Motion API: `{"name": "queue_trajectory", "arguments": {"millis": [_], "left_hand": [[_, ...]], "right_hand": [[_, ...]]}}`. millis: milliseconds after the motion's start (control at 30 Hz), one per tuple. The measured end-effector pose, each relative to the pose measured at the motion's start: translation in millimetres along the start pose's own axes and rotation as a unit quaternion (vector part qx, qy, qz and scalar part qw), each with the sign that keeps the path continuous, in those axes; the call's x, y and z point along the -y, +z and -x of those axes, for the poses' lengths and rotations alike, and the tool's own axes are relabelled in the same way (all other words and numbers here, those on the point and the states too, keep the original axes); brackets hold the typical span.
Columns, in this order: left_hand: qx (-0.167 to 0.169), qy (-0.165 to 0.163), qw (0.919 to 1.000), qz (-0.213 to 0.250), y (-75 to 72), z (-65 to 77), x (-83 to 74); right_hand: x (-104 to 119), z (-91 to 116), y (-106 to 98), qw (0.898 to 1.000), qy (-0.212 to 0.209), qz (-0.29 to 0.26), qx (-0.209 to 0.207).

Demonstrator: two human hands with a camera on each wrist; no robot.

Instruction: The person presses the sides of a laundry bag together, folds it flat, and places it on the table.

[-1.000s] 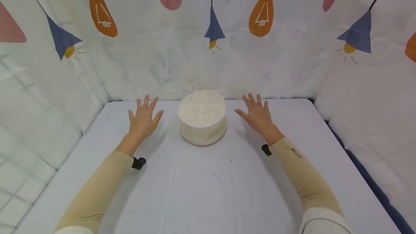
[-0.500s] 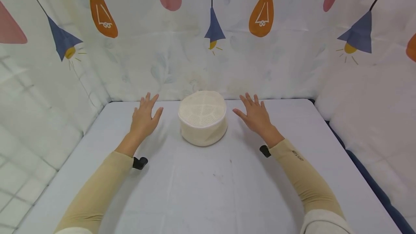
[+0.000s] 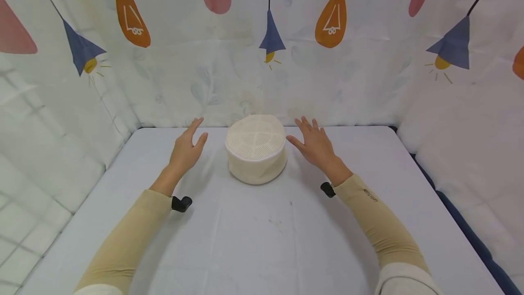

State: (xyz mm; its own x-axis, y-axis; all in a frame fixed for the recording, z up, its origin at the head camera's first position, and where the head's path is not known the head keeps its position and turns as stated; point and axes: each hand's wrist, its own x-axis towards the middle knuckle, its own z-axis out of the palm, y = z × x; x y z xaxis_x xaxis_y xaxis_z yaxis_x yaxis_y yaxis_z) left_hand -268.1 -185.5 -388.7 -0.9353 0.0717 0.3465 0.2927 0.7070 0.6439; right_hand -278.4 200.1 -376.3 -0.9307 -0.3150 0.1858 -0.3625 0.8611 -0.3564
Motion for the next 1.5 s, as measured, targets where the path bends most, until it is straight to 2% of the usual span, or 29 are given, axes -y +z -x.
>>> {"name": "queue_trajectory", "arguments": {"millis": [267, 533, 833, 1067, 1233, 1500], "left_hand": [[0.013, 0.002, 0.9981, 0.060, -0.2, -1.7, -5.1], [0.002, 0.001, 0.9929, 0.119, 2.2, -6.3, -6.5], [0.015, -0.047, 0.9871, 0.152, 7.2, -12.4, -10.4], [0.015, -0.076, 0.9778, 0.195, 12.0, -16.7, -9.1], [0.025, -0.088, 0.9706, 0.222, 12.9, -18.7, -11.0], [0.055, -0.129, 0.9561, 0.258, 15.2, -21.0, -12.3]], "right_hand": [[12, -2, 0, 0.999, 0.003, -0.030, 0.011], [22, -4, 0, 0.998, 0.018, -0.057, 0.030], [26, -8, 3, 0.995, 0.028, -0.091, 0.017], [28, -11, 2, 0.993, 0.037, -0.115, 0.017], [25, -12, 1, 0.986, 0.042, -0.159, 0.017], [20, -16, 1, 0.974, 0.052, -0.220, 0.026]]}}
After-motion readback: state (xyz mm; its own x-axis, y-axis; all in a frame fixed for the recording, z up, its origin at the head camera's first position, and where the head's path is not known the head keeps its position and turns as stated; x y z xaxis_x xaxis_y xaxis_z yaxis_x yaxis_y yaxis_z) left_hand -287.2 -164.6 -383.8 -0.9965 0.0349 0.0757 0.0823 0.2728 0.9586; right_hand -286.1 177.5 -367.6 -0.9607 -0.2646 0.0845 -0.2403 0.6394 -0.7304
